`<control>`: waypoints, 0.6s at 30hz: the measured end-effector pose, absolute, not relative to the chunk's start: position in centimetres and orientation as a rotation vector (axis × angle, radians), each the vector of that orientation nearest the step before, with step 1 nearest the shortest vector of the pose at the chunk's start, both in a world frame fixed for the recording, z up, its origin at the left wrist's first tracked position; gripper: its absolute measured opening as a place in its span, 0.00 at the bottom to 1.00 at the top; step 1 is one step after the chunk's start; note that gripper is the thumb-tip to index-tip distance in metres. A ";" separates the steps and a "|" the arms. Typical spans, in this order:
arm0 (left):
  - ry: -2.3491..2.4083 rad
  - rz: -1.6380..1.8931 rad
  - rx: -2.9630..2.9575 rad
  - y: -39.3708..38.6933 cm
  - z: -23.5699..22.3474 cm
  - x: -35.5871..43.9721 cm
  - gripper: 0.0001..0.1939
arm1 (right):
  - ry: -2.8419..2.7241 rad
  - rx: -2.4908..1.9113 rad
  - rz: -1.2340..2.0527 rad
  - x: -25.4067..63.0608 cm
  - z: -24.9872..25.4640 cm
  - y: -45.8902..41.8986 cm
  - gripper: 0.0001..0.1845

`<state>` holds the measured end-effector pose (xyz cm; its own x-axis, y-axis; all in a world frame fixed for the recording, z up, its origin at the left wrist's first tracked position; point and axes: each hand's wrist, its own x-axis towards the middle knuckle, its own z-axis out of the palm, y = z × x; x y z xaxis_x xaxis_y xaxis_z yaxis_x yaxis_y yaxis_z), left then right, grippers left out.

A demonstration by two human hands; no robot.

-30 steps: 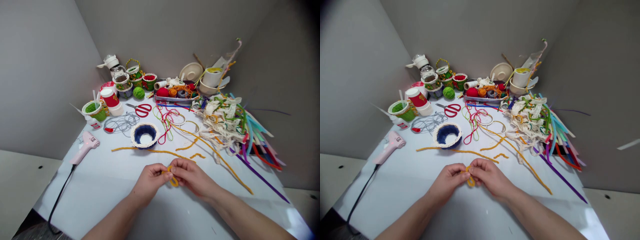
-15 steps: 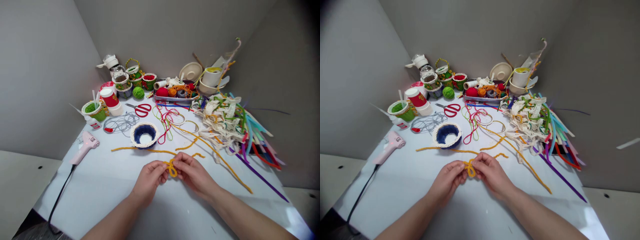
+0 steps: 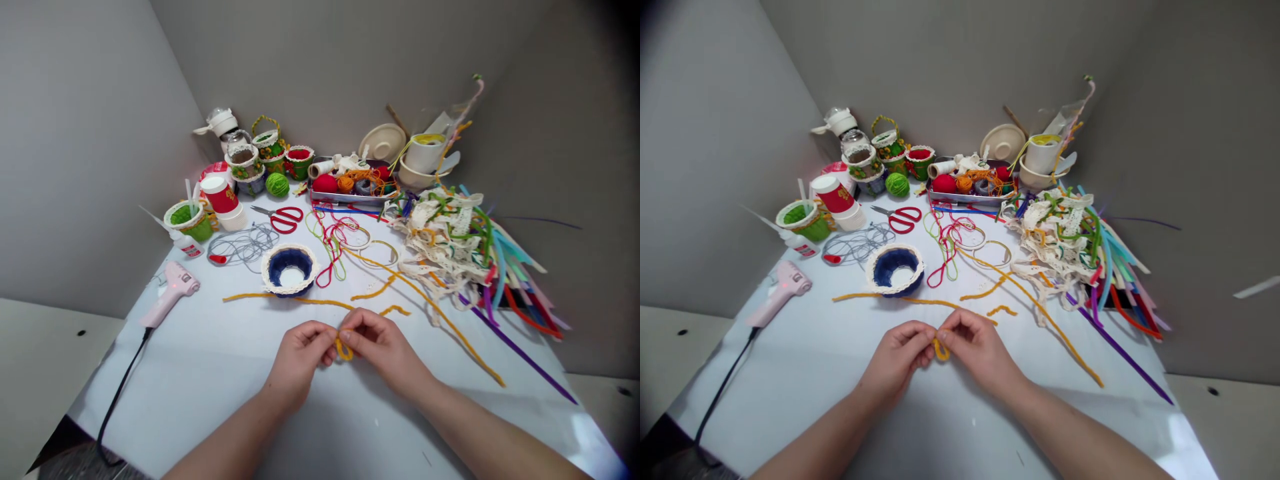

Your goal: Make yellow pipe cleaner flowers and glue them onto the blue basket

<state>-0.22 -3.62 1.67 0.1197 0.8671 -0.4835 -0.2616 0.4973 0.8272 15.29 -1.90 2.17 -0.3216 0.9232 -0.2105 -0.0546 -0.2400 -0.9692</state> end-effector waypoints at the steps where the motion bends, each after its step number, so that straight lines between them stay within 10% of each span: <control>1: 1.167 0.927 0.653 -3.7 1.6 -0.2 0.09 | -1.187 -1.127 1.689 15.2 2.1 -2.0 0.13; 18: 1.022 0.972 0.616 -3.8 2.0 -0.1 0.23 | -0.678 -1.037 1.932 14.7 1.8 -2.0 0.15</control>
<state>-0.13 -3.80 2.03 0.1862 0.8888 -0.4188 -0.3737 0.4583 0.8064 14.69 -2.03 1.80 -0.3236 0.8522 -0.4113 -0.4086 -0.5179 -0.7516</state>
